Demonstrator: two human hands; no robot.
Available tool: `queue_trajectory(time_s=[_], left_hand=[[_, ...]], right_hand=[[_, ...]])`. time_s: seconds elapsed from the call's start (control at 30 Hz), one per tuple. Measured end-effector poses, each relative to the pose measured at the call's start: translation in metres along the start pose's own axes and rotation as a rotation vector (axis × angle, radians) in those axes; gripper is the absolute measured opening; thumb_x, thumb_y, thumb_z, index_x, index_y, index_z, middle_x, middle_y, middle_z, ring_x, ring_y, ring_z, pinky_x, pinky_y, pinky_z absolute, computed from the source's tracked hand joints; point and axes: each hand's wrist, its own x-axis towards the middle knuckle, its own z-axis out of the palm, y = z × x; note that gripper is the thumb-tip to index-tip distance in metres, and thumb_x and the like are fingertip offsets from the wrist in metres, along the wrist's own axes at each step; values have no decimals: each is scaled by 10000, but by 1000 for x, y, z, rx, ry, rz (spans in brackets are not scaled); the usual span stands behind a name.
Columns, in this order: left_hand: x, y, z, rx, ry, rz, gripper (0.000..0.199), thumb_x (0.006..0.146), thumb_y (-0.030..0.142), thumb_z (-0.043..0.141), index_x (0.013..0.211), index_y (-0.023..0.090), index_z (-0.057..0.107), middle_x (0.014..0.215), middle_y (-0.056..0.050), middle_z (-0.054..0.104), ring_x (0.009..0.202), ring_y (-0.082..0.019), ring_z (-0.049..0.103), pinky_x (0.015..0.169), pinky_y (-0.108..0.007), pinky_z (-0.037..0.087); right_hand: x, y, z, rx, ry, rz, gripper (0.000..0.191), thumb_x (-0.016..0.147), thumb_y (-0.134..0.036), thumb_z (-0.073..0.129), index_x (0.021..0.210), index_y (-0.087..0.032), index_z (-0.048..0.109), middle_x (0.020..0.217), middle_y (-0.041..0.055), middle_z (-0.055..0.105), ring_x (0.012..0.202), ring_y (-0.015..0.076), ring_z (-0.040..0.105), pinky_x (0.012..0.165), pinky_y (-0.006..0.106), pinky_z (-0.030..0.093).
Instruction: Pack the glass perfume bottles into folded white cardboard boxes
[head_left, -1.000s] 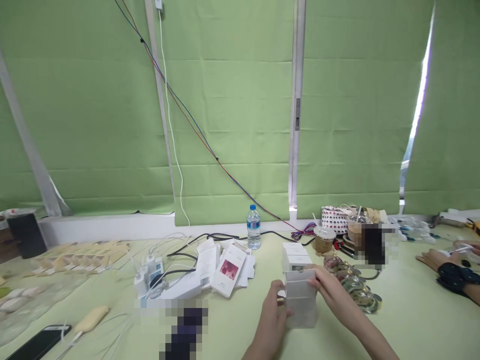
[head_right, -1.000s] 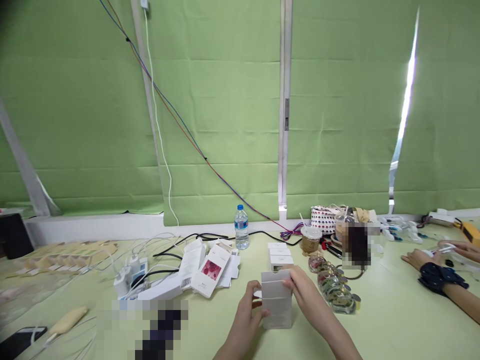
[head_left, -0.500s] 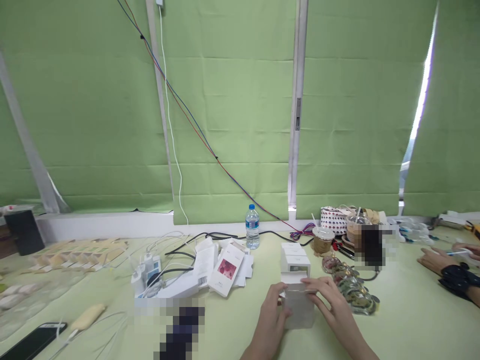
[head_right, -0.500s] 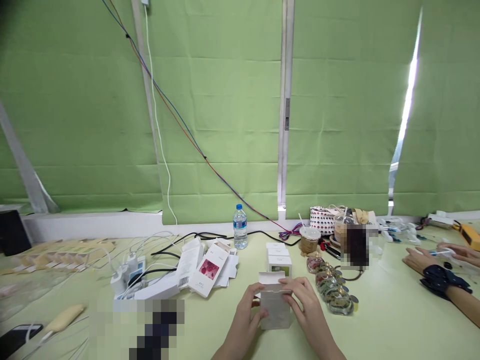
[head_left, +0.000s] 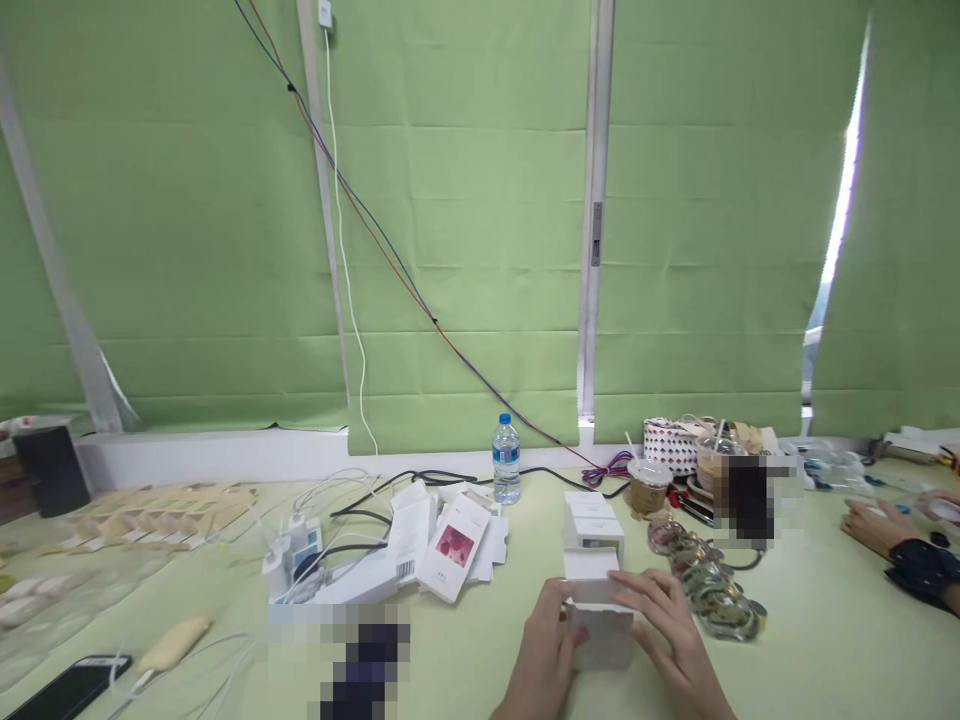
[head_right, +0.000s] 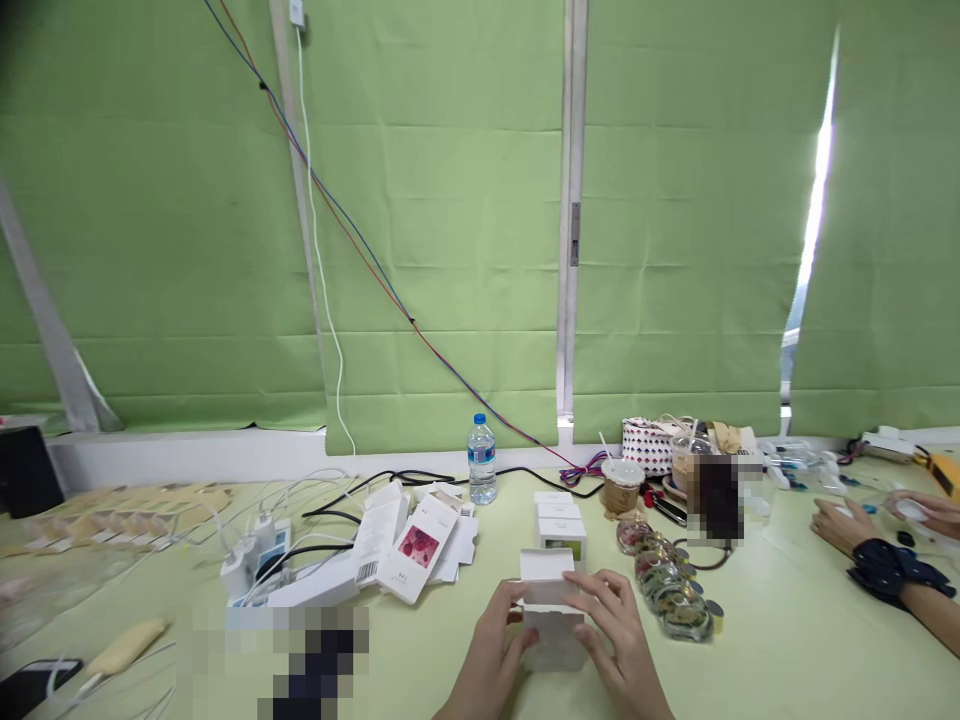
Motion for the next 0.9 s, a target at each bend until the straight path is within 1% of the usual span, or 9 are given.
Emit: queue_trajectory(time_s=[0.07, 0.13, 0.23, 0.33, 0.47, 0.53, 0.6, 0.73, 0.9], left_hand=[[0, 0, 0, -8, -7, 1, 454, 749, -12, 448, 1117, 232, 549, 1132, -51, 612, 1032, -210, 568, 876, -318, 461], [0, 0, 0, -18, -10, -1, 445, 753, -6, 457, 1119, 230, 548, 1139, -56, 615, 1048, -219, 566, 882, -325, 461], [1, 3, 0, -37, -9, -5, 403, 773, 25, 475, 1114, 226, 548, 1124, -59, 625, 1034, -225, 576, 891, -341, 463], [1, 7, 0, -72, -22, 7, 330, 828, 95, 473, 1124, 223, 542, 1148, -73, 617, 1036, -226, 579, 881, -342, 478], [-2, 7, 0, -74, -26, 73, 282, 884, 285, 505, 1156, 215, 528, 1187, -99, 607, 1067, -246, 567, 898, -361, 474], [-3, 4, 0, -101, -11, 91, 326, 896, 396, 483, 1157, 204, 515, 1159, -109, 617, 1040, -256, 582, 882, -375, 480], [-3, 1, 1, -123, 6, 68, 367, 897, 469, 457, 1129, 190, 515, 1090, -111, 636, 992, -260, 606, 858, -382, 490], [-1, -1, 4, -85, 43, -39, 323, 848, 440, 576, 1054, 194, 536, 1021, -90, 659, 950, -254, 622, 852, -372, 496], [2, 5, 6, -141, 102, -102, 230, 819, 358, 623, 974, 206, 546, 972, -62, 673, 923, -242, 627, 815, -344, 510]], right_hand=[[-1, -1, 2, 75, 45, 73, 385, 926, -517, 408, 935, -322, 739, 1171, 40, 682, 1048, 288, 527, 905, 501, 456], [1, -2, 3, 143, 53, 164, 461, 939, -523, 364, 844, -300, 756, 1124, 55, 697, 1064, 290, 535, 921, 505, 453], [7, -6, 1, 209, 9, 253, 421, 917, -506, 436, 804, -266, 763, 1106, 86, 696, 1086, 304, 563, 939, 504, 459], [10, -8, -3, 263, -37, 291, 355, 895, -487, 499, 852, -252, 762, 1144, 109, 673, 1106, 306, 585, 927, 476, 485], [9, -8, -6, 259, -64, 257, 312, 886, -470, 523, 872, -250, 744, 1152, 116, 664, 1097, 297, 602, 874, 431, 527], [7, -7, -4, 199, -32, 220, 301, 900, -449, 504, 845, -251, 724, 1113, 106, 673, 1074, 284, 608, 877, 420, 523], [6, -5, 0, 137, 19, 168, 295, 917, -418, 477, 818, -247, 696, 1050, 98, 678, 1026, 268, 619, 861, 397, 524], [7, -3, 9, 36, 77, 82, 301, 943, -341, 410, 780, -228, 637, 947, 91, 645, 926, 233, 632, 788, 334, 539], [5, -7, 13, 18, 101, 67, 298, 953, -289, 359, 774, -218, 586, 919, 79, 581, 869, 202, 618, 748, 285, 538]])
